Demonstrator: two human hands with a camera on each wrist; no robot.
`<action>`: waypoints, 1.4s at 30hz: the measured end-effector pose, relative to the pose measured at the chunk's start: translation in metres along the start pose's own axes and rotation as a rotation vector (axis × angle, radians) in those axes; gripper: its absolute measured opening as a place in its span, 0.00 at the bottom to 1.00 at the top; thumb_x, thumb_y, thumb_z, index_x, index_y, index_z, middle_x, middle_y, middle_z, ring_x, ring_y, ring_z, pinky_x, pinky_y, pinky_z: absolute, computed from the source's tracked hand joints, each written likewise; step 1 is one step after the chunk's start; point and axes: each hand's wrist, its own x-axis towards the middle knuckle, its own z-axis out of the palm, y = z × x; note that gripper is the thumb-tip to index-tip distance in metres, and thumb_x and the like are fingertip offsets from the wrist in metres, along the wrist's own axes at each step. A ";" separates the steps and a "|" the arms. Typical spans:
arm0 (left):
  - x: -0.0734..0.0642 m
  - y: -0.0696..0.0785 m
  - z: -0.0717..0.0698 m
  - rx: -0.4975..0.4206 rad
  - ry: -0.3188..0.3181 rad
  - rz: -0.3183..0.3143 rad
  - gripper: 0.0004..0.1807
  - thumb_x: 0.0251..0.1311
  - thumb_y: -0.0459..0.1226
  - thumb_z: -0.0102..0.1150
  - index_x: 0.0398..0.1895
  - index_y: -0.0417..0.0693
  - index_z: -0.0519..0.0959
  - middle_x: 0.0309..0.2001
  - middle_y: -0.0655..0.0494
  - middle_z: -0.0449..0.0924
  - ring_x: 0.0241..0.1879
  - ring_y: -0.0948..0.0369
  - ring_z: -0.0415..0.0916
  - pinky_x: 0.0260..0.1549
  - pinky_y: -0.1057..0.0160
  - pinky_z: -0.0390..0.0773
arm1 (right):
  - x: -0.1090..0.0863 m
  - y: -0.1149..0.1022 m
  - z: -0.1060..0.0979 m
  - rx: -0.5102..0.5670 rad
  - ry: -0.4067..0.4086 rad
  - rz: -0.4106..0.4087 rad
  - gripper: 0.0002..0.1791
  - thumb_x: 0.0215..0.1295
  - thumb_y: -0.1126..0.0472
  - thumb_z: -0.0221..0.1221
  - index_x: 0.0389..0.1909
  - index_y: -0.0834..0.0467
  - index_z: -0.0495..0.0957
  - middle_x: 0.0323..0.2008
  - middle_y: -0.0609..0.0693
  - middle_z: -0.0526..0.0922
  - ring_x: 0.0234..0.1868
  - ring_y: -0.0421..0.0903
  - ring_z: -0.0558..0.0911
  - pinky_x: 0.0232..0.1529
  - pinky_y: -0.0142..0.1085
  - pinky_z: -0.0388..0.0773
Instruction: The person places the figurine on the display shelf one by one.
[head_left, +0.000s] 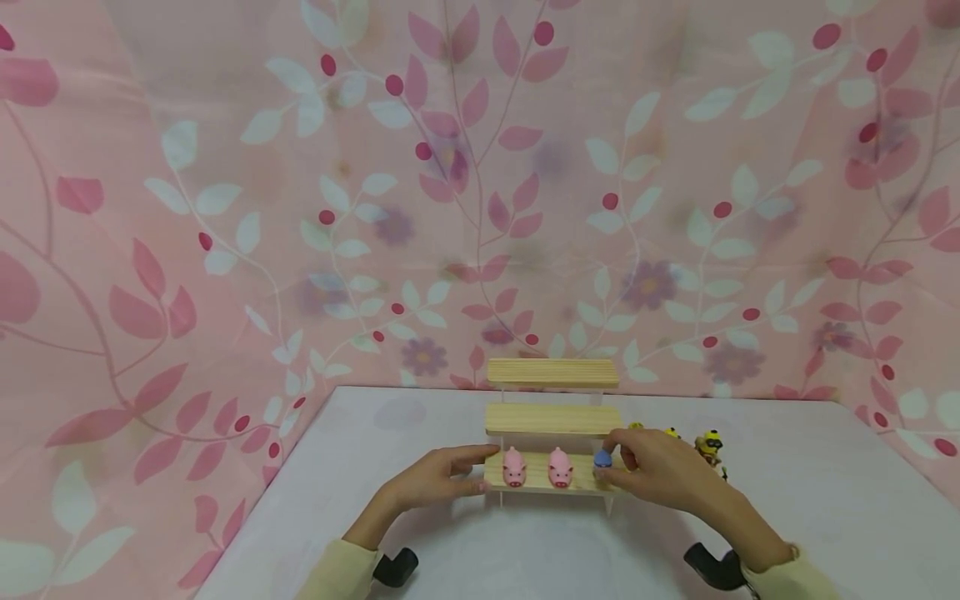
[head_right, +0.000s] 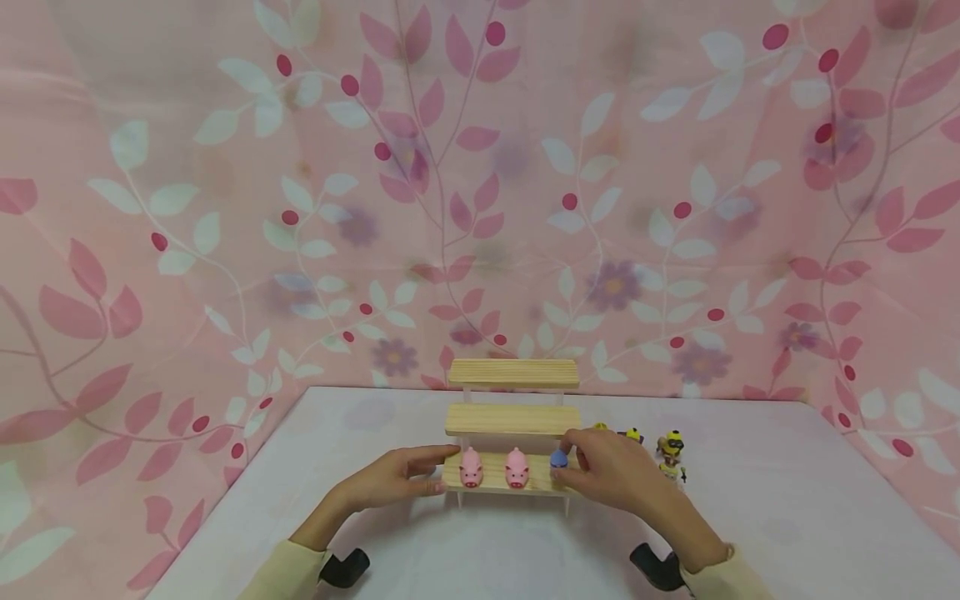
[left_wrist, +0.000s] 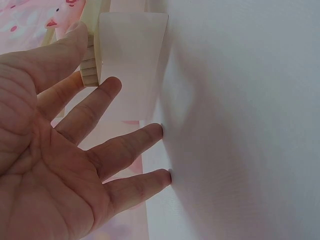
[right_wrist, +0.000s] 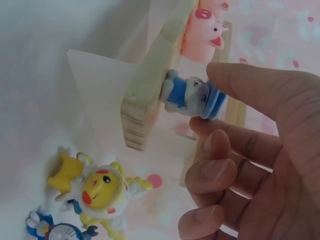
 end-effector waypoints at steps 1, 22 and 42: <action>0.000 0.000 0.000 0.000 0.000 -0.001 0.29 0.61 0.47 0.58 0.66 0.57 0.66 0.64 0.57 0.66 0.59 0.48 0.66 0.57 0.49 0.66 | 0.000 0.000 0.000 -0.002 -0.002 0.000 0.14 0.52 0.43 0.66 0.35 0.44 0.77 0.16 0.36 0.65 0.15 0.33 0.61 0.15 0.27 0.56; -0.001 0.002 -0.001 -0.013 -0.005 -0.038 0.30 0.60 0.48 0.58 0.66 0.58 0.65 0.64 0.58 0.65 0.59 0.43 0.66 0.56 0.47 0.67 | -0.018 0.022 -0.011 -0.045 0.000 0.030 0.18 0.51 0.45 0.67 0.40 0.49 0.78 0.19 0.39 0.67 0.19 0.34 0.63 0.19 0.28 0.61; 0.001 0.001 0.001 -0.002 -0.003 -0.026 0.30 0.61 0.48 0.58 0.67 0.57 0.65 0.64 0.58 0.65 0.59 0.45 0.66 0.56 0.47 0.67 | -0.008 0.054 -0.005 -0.051 0.000 0.120 0.20 0.50 0.48 0.68 0.42 0.52 0.78 0.17 0.40 0.66 0.17 0.36 0.64 0.16 0.29 0.58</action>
